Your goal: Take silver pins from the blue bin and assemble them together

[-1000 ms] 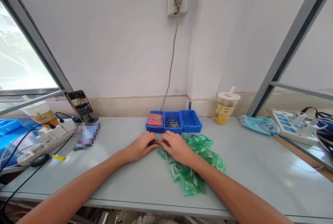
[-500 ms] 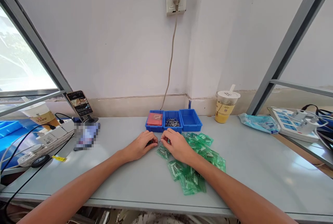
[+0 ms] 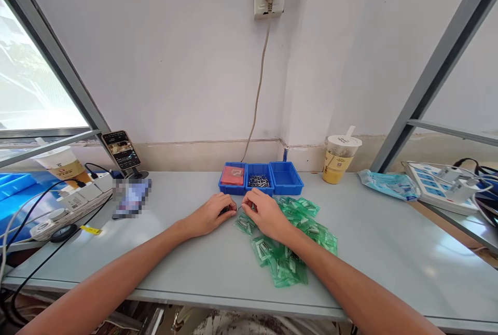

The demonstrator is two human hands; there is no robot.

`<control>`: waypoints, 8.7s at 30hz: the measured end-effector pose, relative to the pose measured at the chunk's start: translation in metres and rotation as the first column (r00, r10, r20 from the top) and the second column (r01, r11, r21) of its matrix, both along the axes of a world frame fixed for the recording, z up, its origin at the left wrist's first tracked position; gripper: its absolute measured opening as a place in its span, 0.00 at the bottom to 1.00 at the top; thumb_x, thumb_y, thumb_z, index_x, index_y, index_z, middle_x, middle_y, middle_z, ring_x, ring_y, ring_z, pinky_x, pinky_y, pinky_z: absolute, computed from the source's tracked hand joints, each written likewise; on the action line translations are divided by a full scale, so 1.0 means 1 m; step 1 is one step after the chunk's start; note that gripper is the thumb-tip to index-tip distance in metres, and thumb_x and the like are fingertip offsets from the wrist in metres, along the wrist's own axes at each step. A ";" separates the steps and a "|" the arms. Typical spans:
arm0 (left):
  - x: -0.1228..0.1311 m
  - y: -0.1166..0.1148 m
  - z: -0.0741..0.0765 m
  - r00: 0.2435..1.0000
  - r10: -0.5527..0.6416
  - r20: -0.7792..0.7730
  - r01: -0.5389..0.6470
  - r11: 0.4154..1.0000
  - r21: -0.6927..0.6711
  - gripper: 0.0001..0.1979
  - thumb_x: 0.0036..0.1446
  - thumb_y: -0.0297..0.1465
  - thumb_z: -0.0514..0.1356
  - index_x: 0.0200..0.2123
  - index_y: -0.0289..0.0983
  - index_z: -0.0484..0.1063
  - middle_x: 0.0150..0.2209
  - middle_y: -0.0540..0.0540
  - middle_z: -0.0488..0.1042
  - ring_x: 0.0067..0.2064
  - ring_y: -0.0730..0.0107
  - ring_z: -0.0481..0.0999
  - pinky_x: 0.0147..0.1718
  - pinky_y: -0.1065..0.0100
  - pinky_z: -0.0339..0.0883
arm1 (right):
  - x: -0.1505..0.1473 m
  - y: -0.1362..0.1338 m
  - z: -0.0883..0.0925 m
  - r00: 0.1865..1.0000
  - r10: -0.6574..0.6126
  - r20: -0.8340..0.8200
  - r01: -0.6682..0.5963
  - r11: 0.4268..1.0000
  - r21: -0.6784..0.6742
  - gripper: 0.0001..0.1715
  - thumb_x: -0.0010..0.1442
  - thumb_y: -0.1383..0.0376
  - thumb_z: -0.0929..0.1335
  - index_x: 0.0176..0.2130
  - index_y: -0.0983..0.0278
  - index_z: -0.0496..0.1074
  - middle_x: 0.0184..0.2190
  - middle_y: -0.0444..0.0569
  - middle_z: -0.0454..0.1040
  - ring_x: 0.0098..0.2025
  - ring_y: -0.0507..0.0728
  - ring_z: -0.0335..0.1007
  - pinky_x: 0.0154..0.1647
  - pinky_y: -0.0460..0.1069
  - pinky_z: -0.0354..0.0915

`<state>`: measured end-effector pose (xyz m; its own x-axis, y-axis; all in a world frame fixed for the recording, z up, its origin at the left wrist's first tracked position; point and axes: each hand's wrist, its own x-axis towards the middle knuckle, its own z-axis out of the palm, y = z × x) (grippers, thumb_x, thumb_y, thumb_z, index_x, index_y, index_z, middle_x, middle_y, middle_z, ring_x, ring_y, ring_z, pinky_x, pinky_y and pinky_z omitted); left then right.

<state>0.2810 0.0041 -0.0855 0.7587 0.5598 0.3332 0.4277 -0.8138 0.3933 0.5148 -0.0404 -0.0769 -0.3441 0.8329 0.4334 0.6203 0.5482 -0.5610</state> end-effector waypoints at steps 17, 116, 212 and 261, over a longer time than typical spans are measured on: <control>-0.003 0.002 0.000 0.995 0.075 0.070 -0.076 0.997 0.005 0.08 0.73 0.36 0.54 0.41 0.39 0.69 0.40 0.47 0.74 0.43 0.64 0.70 0.47 0.62 0.63 | 0.008 0.006 -0.005 0.982 0.011 0.187 -0.028 0.996 0.088 0.06 0.69 0.68 0.65 0.38 0.61 0.70 0.36 0.46 0.71 0.40 0.57 0.67 0.39 0.50 0.61; -0.004 0.004 0.002 0.997 0.077 0.015 -0.079 0.982 0.171 0.11 0.74 0.35 0.52 0.42 0.40 0.73 0.43 0.46 0.75 0.45 0.62 0.69 0.47 0.61 0.60 | 0.005 0.002 0.002 0.983 -0.035 0.181 0.015 0.993 0.113 0.06 0.72 0.67 0.63 0.39 0.60 0.67 0.39 0.48 0.72 0.40 0.58 0.69 0.41 0.52 0.62; -0.019 0.000 0.006 0.959 0.168 -0.228 -0.104 0.958 0.267 0.33 0.59 0.62 0.56 0.51 0.40 0.69 0.48 0.41 0.70 0.46 0.54 0.71 0.44 0.58 0.64 | 0.005 0.010 0.005 0.853 -0.150 -0.500 -0.039 0.936 -0.349 0.17 0.64 0.50 0.69 0.34 0.59 0.67 0.24 0.39 0.62 0.23 0.50 0.53 0.22 0.46 0.52; -0.023 0.010 0.006 0.999 0.035 0.009 -0.035 0.998 -0.048 0.14 0.67 0.43 0.61 0.47 0.40 0.74 0.45 0.44 0.73 0.48 0.61 0.73 0.48 0.63 0.67 | 0.012 0.010 0.010 0.580 -0.388 -0.716 -0.059 0.857 -0.512 0.22 0.60 0.48 0.72 0.43 0.62 0.75 0.33 0.47 0.73 0.19 0.47 0.52 0.17 0.45 0.47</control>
